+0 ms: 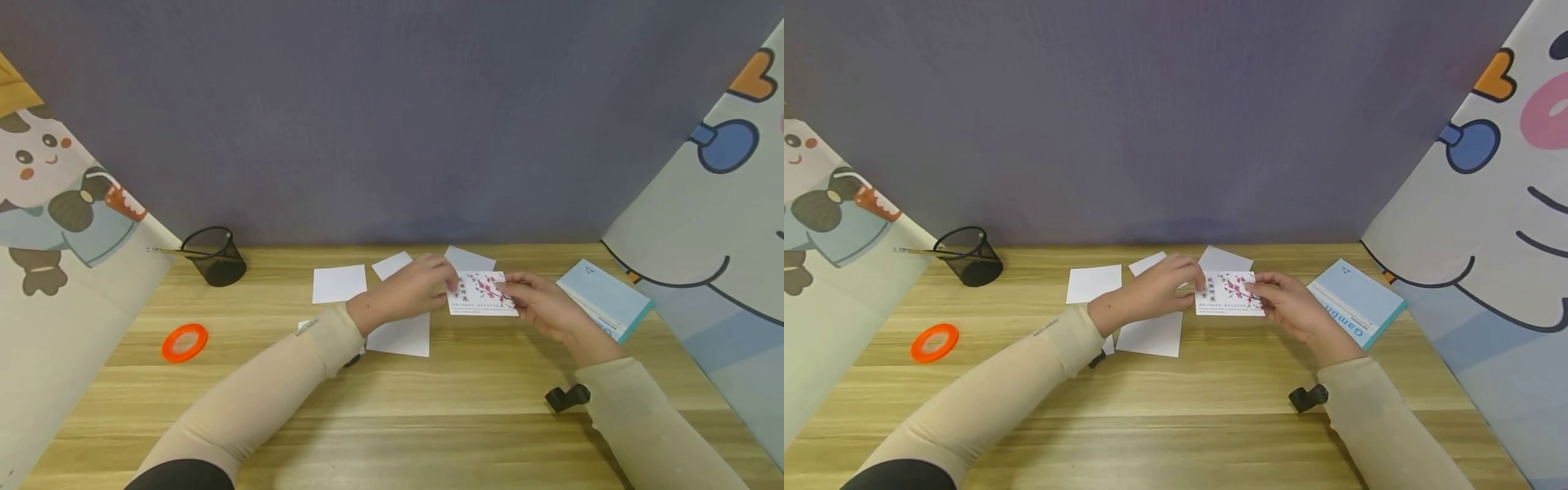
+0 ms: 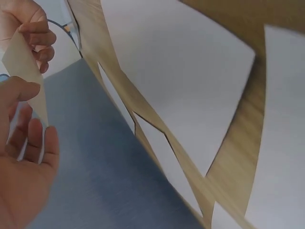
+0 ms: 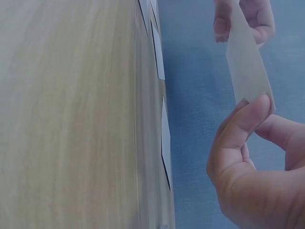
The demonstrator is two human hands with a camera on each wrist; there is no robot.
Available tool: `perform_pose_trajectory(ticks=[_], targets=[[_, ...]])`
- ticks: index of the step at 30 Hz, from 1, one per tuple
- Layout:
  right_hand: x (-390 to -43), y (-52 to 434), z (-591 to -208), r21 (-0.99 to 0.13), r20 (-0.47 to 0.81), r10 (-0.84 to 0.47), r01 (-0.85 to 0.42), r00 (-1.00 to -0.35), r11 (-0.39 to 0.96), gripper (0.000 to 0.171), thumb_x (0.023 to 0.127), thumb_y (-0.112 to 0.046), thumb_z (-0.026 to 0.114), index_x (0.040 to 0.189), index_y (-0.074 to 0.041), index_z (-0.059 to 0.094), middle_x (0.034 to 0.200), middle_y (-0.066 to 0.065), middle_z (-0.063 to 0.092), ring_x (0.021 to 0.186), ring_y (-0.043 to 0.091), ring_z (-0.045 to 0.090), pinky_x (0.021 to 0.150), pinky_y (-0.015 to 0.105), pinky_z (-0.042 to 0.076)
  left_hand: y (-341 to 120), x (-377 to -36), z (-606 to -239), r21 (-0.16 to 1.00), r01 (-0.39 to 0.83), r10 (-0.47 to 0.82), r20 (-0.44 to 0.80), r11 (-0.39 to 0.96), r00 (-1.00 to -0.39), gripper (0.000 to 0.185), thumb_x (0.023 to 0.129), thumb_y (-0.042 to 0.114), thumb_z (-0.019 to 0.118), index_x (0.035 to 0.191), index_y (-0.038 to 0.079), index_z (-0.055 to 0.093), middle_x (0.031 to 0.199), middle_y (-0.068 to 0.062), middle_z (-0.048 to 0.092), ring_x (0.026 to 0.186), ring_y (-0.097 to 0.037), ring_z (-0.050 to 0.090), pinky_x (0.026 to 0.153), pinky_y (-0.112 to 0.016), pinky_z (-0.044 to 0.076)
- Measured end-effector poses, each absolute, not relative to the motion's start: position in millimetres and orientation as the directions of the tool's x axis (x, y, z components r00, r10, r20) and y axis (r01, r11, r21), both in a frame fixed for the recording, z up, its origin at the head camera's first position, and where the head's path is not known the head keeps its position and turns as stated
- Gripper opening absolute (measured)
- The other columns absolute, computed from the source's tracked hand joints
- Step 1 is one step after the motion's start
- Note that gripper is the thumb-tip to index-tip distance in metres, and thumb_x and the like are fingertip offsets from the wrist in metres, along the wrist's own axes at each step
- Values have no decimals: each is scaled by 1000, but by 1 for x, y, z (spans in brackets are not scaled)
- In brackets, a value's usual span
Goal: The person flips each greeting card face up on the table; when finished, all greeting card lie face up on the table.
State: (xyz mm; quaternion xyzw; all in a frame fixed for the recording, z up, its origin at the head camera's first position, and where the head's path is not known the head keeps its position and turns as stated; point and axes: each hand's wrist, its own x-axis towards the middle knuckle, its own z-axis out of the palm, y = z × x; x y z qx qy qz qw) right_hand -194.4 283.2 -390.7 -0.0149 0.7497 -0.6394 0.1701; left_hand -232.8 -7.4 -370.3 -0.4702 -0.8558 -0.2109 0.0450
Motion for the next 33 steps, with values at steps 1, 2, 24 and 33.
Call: perform_pose_trajectory(ticks=[1,2,24,33], targets=[[-194,283,-391,-963,-238,-239,196,-941,184,53,112,-28,56,148,4,33,123,1,49,95,5,53,77,19,52,-7,-233,-370,380,785,766,243,489,-595,23,99,9,74,120,15,66,134,-3,63,127,-22,62,107,-31,54],[-194,283,-391,-962,-241,-237,199,-941,189,55,112,-28,57,149,4,32,124,1,48,95,5,52,77,19,51,-7,-232,-370,445,738,743,206,508,-636,29,98,10,74,125,15,64,139,-4,60,127,-23,62,104,-30,55],[-194,281,-395,-939,-247,-228,175,-942,295,55,111,-31,59,147,3,36,120,-2,49,94,8,51,79,24,53,-1,-236,-379,945,-165,604,-308,281,-735,65,108,15,56,166,6,28,116,-6,49,107,-20,62,118,-48,53],[-196,279,-396,-914,-259,-213,168,-942,369,62,110,-34,61,151,5,36,113,-2,56,93,9,56,80,27,56,6,-241,-382,933,-212,528,-341,290,-778,54,105,14,68,153,5,44,108,-4,53,95,-18,64,106,-46,60]])
